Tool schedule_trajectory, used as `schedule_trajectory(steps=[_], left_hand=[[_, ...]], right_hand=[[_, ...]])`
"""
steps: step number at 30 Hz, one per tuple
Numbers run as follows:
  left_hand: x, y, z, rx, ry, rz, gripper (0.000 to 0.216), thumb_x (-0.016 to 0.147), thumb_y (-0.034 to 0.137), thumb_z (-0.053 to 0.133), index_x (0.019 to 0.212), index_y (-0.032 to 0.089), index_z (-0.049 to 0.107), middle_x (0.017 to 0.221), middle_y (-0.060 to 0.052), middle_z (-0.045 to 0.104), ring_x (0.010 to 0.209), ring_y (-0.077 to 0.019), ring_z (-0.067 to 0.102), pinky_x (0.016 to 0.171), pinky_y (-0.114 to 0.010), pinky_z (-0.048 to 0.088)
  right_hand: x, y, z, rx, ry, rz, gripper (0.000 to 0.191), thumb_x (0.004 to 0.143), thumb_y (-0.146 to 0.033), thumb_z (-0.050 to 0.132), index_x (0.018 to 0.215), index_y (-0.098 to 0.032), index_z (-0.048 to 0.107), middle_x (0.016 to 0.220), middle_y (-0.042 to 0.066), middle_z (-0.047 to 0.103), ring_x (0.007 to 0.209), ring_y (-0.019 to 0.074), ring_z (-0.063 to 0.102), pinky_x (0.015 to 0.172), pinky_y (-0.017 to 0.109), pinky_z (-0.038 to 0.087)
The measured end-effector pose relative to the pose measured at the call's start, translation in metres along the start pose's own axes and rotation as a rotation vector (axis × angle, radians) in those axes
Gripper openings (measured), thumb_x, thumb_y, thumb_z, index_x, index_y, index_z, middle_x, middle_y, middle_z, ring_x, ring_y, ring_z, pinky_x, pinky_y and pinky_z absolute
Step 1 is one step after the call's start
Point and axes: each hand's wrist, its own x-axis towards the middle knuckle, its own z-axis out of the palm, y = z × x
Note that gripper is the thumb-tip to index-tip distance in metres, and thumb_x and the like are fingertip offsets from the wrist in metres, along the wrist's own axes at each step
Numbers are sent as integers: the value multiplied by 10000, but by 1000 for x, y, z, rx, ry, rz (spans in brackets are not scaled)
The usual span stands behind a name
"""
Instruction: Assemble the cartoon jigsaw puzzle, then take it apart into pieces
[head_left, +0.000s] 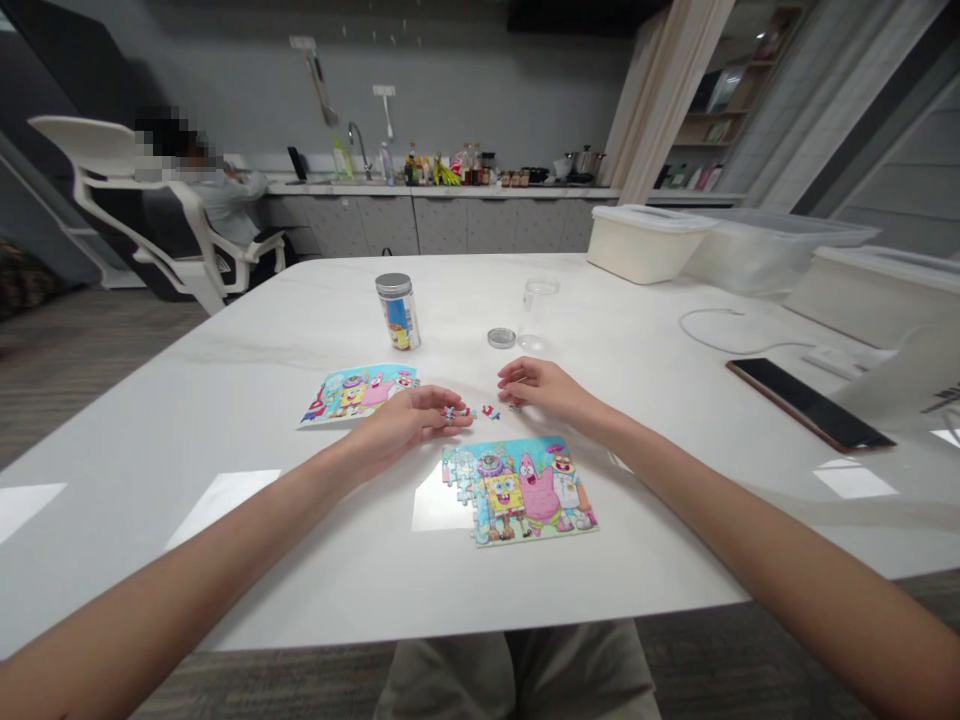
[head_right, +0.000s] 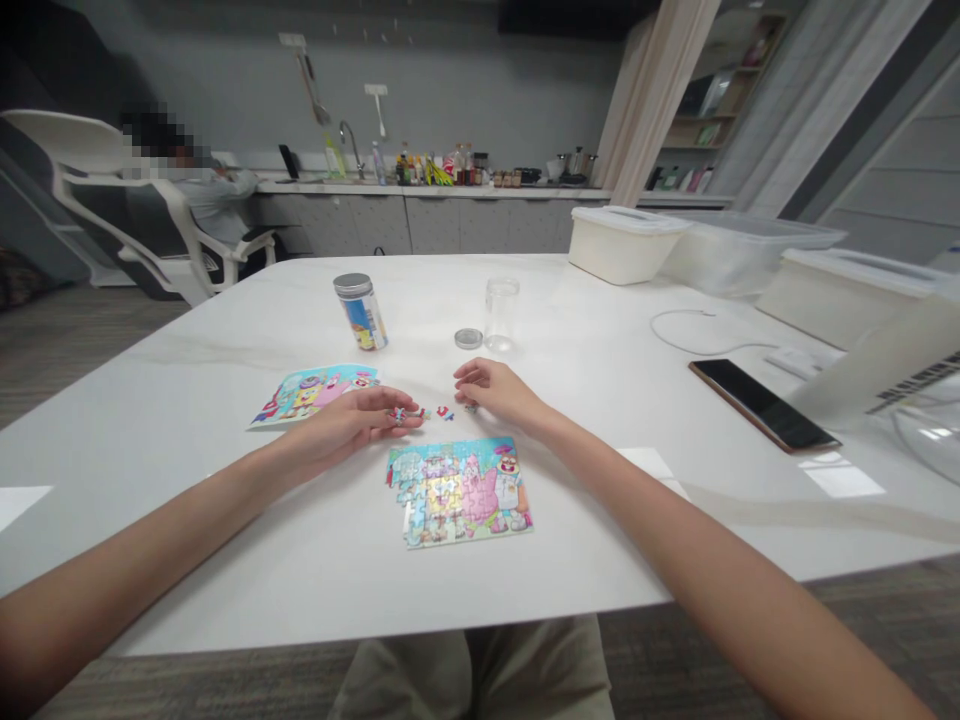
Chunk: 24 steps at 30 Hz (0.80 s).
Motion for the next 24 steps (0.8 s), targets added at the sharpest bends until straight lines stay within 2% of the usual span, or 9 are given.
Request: schedule_trajectory(steps=[3,5,8,10,13,16,21,24], left_hand=[[1,0,0,-24,13,-8,140,729,96,660,862,133,642,1047,-130,698,1028,-243,661,913,-335,515],[1,0,0,-43,20,-12,138,739,89,644,870,135,634,1037,-134,702,1013,-240,668,918,-341,517],[1,0,0,-57,21,4,165,735,69,621,884,138,630,1030,-125,703,1002,-229,674,934,-337,512],[1,0,1,-57,24,15,190,719,52,612,888,136,635,1039,-121,700,1011,-225,669,944,-331,506],[-1,1,2,-30,20,3,230,695,34,623,902,132,639,1064,-125,697,1034,-231,659,947,-336,499],[-2,2,3,-10,17,-9,231,691,50,666,906,131,637,1075,-126,695,1044,-242,654,932,-345,502],[-1,4,3,-30,3,19,204,715,116,725,896,139,634,1062,-120,691,1027,-246,659,916,-343,507],[-1,3,3,-49,9,13,220,711,96,722,903,138,623,1051,-121,691,1024,-246,662,914,-345,509]], right_hand=[[-1,-3,-2,-145,99,22,41,849,-201,577,826,-182,606,691,24,612,620,134,566,594,277,454],[-1,-5,-2,-160,183,-26,39,824,-220,619,844,-187,616,773,35,621,695,140,575,635,276,457],[-3,-9,-2,79,106,25,74,809,-187,619,880,-197,599,896,61,641,781,149,599,701,283,473],[-3,-11,-1,173,53,109,66,812,-151,580,855,-200,583,821,56,635,690,141,575,645,285,457],[-5,-13,-1,46,138,131,84,787,-119,567,810,-198,586,662,6,547,560,119,450,535,274,356],[-7,-15,-2,-32,173,118,38,788,-159,565,769,-192,567,625,-25,468,549,106,381,513,262,276],[-10,-19,-2,135,153,139,95,761,-166,523,710,-197,448,589,-56,370,500,83,286,478,257,190],[-11,-21,-3,277,123,167,118,710,-111,500,757,-200,439,564,-77,320,459,70,221,456,255,152]])
